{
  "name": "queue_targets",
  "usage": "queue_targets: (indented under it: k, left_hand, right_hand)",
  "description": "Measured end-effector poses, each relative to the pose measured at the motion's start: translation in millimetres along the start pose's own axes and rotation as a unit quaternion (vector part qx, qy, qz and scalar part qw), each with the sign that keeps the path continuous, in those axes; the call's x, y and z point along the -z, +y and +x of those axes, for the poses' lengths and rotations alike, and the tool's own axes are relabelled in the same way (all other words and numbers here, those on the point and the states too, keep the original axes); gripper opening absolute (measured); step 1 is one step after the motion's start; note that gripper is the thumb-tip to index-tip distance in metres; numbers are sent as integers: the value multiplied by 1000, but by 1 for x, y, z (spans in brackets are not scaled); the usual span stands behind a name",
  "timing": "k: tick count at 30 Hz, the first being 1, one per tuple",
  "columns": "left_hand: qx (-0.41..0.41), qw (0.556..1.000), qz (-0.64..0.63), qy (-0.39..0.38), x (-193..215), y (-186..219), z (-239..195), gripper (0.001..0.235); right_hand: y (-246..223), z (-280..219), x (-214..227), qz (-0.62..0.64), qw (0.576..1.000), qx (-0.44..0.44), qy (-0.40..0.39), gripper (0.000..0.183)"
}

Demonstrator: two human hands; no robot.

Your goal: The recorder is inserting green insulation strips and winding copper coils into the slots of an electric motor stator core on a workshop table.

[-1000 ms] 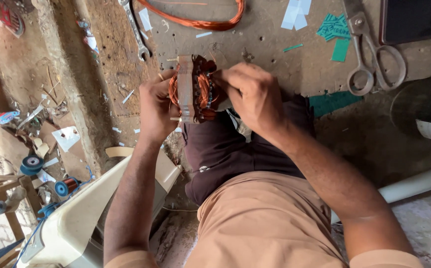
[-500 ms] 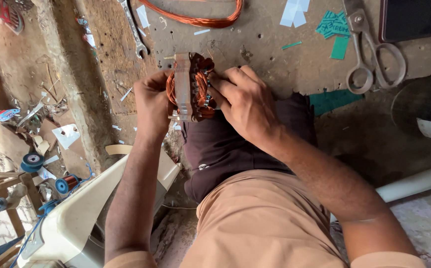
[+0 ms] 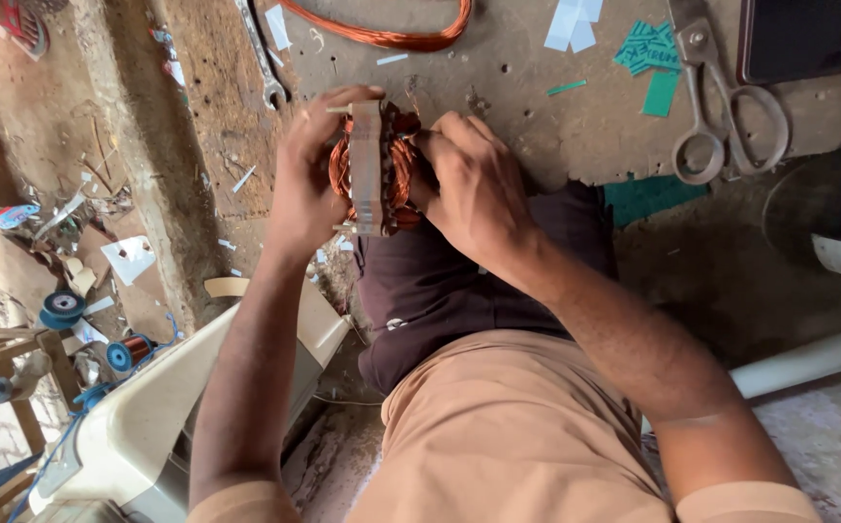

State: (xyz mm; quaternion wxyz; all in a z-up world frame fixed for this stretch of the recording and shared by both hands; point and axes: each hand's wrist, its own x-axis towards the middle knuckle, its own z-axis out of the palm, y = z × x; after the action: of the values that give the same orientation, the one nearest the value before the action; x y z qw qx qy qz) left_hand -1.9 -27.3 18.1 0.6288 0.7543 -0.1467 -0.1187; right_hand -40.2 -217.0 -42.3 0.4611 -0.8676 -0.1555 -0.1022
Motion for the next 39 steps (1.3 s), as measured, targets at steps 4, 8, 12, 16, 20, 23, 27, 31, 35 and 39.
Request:
queue_targets:
  k: [4,8,12,16,20,23,27,31,35,39]
  left_hand:
    - [-57,977,207,-18,14,-30,-1,37]
    - [-46,987,156,-17,17,-32,-1,32]
    - [18,997,69,-20,17,-35,-4,26]
    - [-66,996,31,-50,19,-45,-3,32]
    - [-17,998,59,-20,15,-37,-6,36]
    - [-22,995,95,-12,13,-37,-7,39]
    - [-42,994,98,13,9,-36,-8,46]
    - [-141,961,236,33,3,-27,-11,62]
    - [-61,990,112,61,1,-30,-19,57]
    - [2,989,2,145,-1,-33,-37,54]
  right_hand:
    - [5,-3,-3,6,1000,7,-2,24]
    - [5,1,-1,-11,1000,5,-15,28]
    - [4,0,-2,-54,997,15,-45,47]
    - [1,5,2,-23,995,-26,-89,46]
    - [-11,12,14,155,961,-189,-133,22]
    - [-14,7,23,222,942,-224,-117,13]
    - [6,-4,51,66,995,-60,47,9]
    - [48,0,63,-149,983,-77,67,12]
    - [51,-8,50,-286,957,-20,44,36]
    - [19,-34,53,-156,984,14,-82,50]
